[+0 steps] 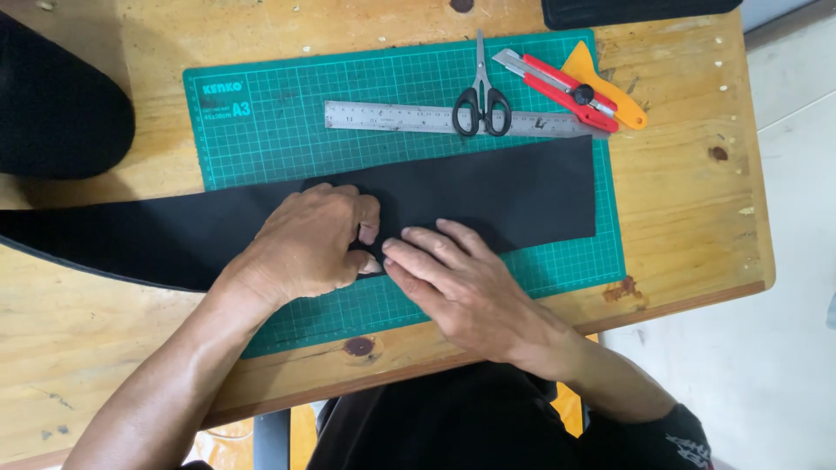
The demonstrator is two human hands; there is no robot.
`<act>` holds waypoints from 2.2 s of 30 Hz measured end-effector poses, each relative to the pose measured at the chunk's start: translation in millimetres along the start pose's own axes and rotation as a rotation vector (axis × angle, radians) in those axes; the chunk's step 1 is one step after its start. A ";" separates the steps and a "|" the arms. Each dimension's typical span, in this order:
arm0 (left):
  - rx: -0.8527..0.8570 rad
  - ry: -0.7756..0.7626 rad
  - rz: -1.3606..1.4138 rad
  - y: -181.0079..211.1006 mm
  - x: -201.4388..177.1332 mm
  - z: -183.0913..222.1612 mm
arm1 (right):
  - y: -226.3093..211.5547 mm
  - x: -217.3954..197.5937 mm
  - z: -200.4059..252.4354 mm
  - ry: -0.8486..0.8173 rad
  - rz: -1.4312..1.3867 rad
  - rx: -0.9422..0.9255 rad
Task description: Measuring and cutting a black foam strip using a ruler and utility knife on a cutting mat
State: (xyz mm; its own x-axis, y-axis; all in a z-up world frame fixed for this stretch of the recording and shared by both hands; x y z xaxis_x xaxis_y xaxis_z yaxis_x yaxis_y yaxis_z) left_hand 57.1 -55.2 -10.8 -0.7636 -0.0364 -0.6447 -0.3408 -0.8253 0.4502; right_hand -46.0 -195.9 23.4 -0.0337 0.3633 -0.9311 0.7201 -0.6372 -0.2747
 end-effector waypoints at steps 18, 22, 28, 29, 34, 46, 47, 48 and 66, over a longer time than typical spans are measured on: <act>0.274 0.369 0.083 -2.3 11.7 21.0 | -1.8 26.5 8.2 -0.108 0.002 0.139; 0.315 0.437 0.048 3.7 9.4 27.3 | 1.7 24.6 6.8 -0.089 -0.017 0.132; 0.145 0.279 0.029 12.1 1.8 34.4 | 2.9 20.4 6.0 0.034 -0.087 0.092; 0.144 0.282 0.039 11.3 1.7 34.1 | 3.2 20.8 6.1 0.029 -0.090 0.092; 0.108 0.248 0.068 10.9 -1.8 32.1 | 4.7 20.6 7.3 0.010 -0.092 0.088; 0.103 0.241 0.142 7.9 -6.4 31.0 | 19.5 4.7 36.6 -0.041 -0.030 0.206; 0.103 0.242 0.141 7.8 -7.0 30.5 | 25.9 1.8 44.9 -0.048 -0.004 0.248; 0.101 0.241 0.141 7.9 -6.8 30.4 | 31.5 -1.0 54.0 -0.057 0.020 0.290; 0.020 0.202 0.141 10.8 -8.0 31.0 | 103.8 -50.6 110.2 0.131 0.309 0.499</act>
State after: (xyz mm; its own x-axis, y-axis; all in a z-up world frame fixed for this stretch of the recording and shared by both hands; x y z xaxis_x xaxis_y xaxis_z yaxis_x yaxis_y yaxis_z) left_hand 42.6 -46.4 18.4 -0.6802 -0.2639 -0.6838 -0.2511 -0.7926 0.5556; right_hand -45.9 -355.2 15.5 0.2342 0.1706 -0.9571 0.2699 -0.9572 -0.1046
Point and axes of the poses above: each hand's wrist, its own z-axis away from the middle knuckle, its own x-axis out of the palm, y = z × x, the point moved 5 cm from there along -z, towards the middle knuckle, and after that the axes turned 4 degrees about -y, right-handed, at the moved point
